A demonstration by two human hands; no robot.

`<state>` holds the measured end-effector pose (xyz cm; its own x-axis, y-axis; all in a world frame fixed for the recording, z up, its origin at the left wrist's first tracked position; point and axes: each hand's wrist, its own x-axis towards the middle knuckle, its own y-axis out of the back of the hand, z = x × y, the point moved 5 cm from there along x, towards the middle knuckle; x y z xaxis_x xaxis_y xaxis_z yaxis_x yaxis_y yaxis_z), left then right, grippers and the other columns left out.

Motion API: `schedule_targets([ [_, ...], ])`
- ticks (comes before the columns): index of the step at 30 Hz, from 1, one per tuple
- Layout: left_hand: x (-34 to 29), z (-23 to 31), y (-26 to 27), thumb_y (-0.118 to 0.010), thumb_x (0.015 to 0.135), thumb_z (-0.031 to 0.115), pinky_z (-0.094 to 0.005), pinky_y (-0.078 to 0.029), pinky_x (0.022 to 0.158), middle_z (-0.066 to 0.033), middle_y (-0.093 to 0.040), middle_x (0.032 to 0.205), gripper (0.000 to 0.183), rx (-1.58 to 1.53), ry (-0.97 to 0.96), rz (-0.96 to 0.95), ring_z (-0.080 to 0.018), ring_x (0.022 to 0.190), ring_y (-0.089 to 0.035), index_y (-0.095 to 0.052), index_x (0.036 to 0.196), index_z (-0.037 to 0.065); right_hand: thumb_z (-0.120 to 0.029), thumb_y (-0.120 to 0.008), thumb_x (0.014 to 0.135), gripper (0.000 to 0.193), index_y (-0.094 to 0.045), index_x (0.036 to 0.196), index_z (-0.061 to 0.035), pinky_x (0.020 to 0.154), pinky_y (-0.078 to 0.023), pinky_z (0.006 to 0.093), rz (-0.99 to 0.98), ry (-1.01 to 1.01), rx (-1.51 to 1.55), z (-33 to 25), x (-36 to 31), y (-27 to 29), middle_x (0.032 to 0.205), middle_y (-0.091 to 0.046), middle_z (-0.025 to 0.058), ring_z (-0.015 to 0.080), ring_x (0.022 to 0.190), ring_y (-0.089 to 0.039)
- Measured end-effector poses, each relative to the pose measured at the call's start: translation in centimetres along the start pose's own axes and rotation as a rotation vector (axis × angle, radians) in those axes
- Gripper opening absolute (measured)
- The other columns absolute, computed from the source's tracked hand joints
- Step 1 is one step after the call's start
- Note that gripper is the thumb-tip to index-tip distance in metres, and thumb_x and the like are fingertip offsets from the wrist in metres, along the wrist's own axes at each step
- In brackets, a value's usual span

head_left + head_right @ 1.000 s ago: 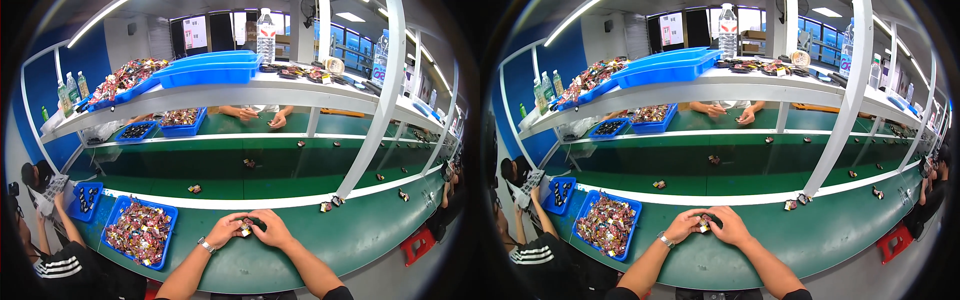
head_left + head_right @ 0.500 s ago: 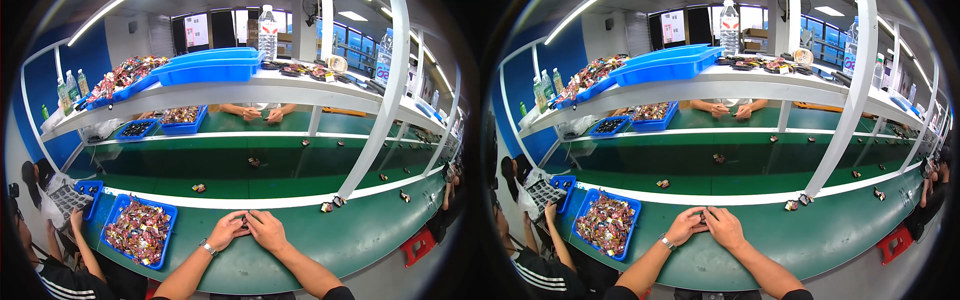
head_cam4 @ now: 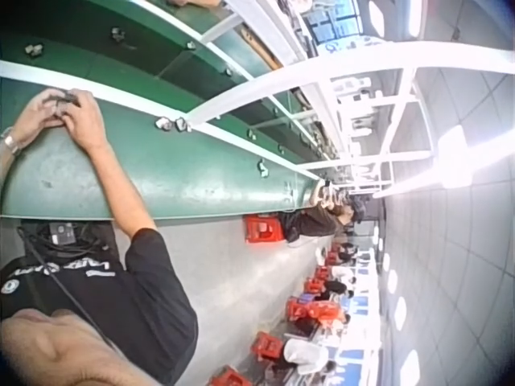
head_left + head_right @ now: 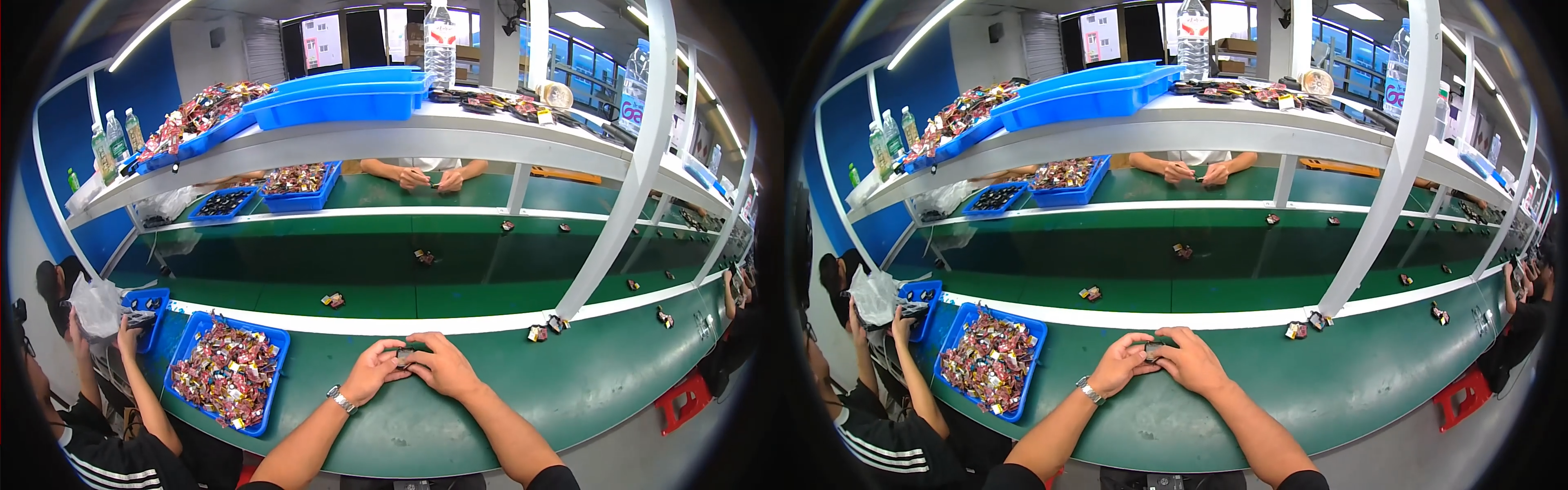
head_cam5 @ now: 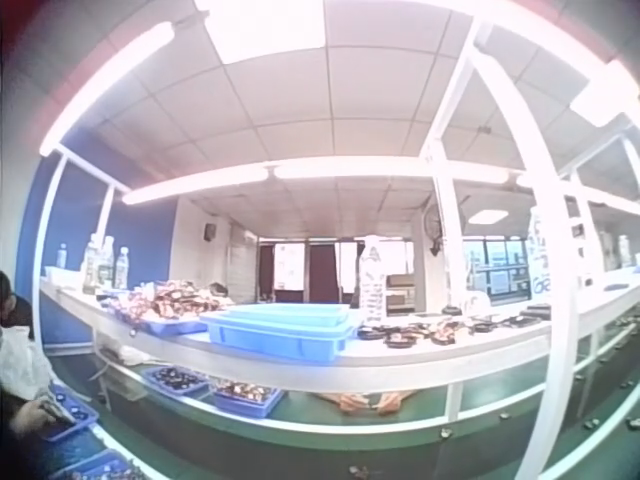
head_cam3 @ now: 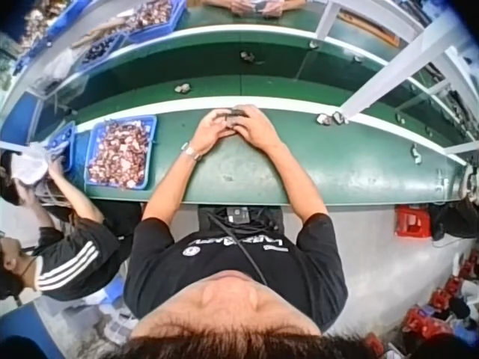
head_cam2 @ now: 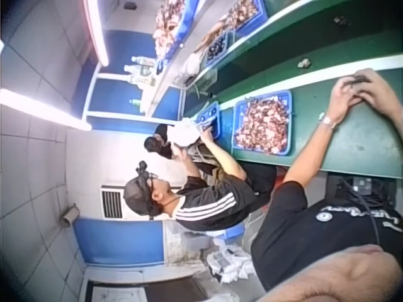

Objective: Assembling small components at a factory assembly line table.

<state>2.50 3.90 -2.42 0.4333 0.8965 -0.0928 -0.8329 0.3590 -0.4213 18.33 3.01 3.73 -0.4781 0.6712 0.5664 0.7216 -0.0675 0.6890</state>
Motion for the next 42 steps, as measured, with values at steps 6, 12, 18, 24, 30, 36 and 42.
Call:
schedule_targets([
  [6, -0.2, 0.2, 0.1, -0.053, 0.096, -0.001, -0.0406, -0.052, 0.101, -0.0149, -0.057, 0.127, 0.038, 0.005, 0.017, -0.043, -0.0237, 0.115, -0.061, -0.042, 0.132, 0.003, -0.011, -0.072, 0.081, 0.010, -0.071, 0.090, -0.0084, 0.092, -0.051, 0.0376, -0.023, -0.174, 0.164, 0.8, -0.5, -0.8, 0.123, -0.060, 0.0066, 0.0268, 0.114, -0.056],
  [12, -0.1, 0.5, -0.6, -0.051, 0.095, -0.005, -0.0381, -0.051, 0.102, -0.0148, -0.058, 0.127, 0.042, 0.061, -0.026, -0.152, -0.0215, 0.115, -0.060, -0.042, 0.135, 0.003, -0.013, -0.070, 0.083, 0.011, -0.072, 0.093, -0.0083, 0.093, -0.050, 0.0369, -0.024, -0.190, 0.165, 0.5, -0.6, -0.6, 0.124, -0.060, 0.0071, 0.0272, 0.117, -0.055],
  [18, -0.3, 0.2, -0.3, -0.051, 0.097, -0.001, -0.0389, -0.050, 0.103, -0.0129, -0.059, 0.126, 0.035, 0.032, 0.050, -0.161, -0.0208, 0.115, -0.060, -0.045, 0.132, 0.004, -0.014, -0.069, 0.084, 0.011, -0.072, 0.093, -0.0080, 0.097, -0.047, 0.0388, -0.126, -0.136, 0.254, 0.5, -0.7, -0.3, 0.126, -0.059, 0.0073, 0.0279, 0.120, -0.052],
  [24, -0.1, 0.1, -0.3, -0.051, 0.100, 0.006, -0.0387, -0.051, 0.101, -0.0119, -0.059, 0.125, 0.030, 0.012, 0.052, -0.129, -0.0208, 0.115, -0.060, -0.046, 0.130, 0.005, -0.013, -0.068, 0.084, 0.013, -0.072, 0.095, -0.0086, 0.095, -0.048, 0.0383, -0.026, -0.206, 0.214, 0.4, -1.1, -0.5, 0.124, -0.060, 0.0076, 0.0284, 0.118, -0.054],
  [30, 0.0, -0.1, 0.2, -0.052, 0.101, 0.011, -0.0393, -0.051, 0.100, -0.0130, -0.059, 0.126, 0.030, -0.040, 0.022, -0.098, -0.0227, 0.117, -0.060, -0.047, 0.129, 0.005, -0.013, -0.072, 0.081, 0.015, -0.074, 0.095, -0.0101, 0.090, -0.051, 0.0367, 0.068, -0.259, 0.208, 0.1, -1.2, -1.1, 0.120, -0.062, 0.0078, 0.0273, 0.113, -0.057],
  [36, 0.0, 0.1, 0.1, -0.053, 0.101, 0.012, -0.0399, -0.052, 0.100, -0.0154, -0.057, 0.131, 0.029, -0.012, -0.002, -0.075, -0.0227, 0.118, -0.059, -0.047, 0.127, 0.004, -0.011, -0.072, 0.080, 0.014, -0.075, 0.094, -0.0108, 0.093, -0.050, 0.0374, 0.091, -0.230, 0.281, 0.4, -1.4, -1.3, 0.120, -0.064, 0.0063, 0.0276, 0.115, -0.057],
  [42, 0.0, 0.0, 0.1, -0.053, 0.101, 0.013, -0.0406, -0.052, 0.100, -0.0140, -0.060, 0.126, 0.029, -0.059, -0.003, -0.099, -0.0216, 0.116, -0.060, -0.046, 0.128, 0.004, -0.011, -0.073, 0.079, 0.014, -0.076, 0.093, -0.0109, 0.093, -0.050, 0.0375, 0.209, -0.309, 0.281, 0.5, -1.6, -1.6, 0.115, -0.067, 0.0070, 0.0280, 0.111, -0.060],
])
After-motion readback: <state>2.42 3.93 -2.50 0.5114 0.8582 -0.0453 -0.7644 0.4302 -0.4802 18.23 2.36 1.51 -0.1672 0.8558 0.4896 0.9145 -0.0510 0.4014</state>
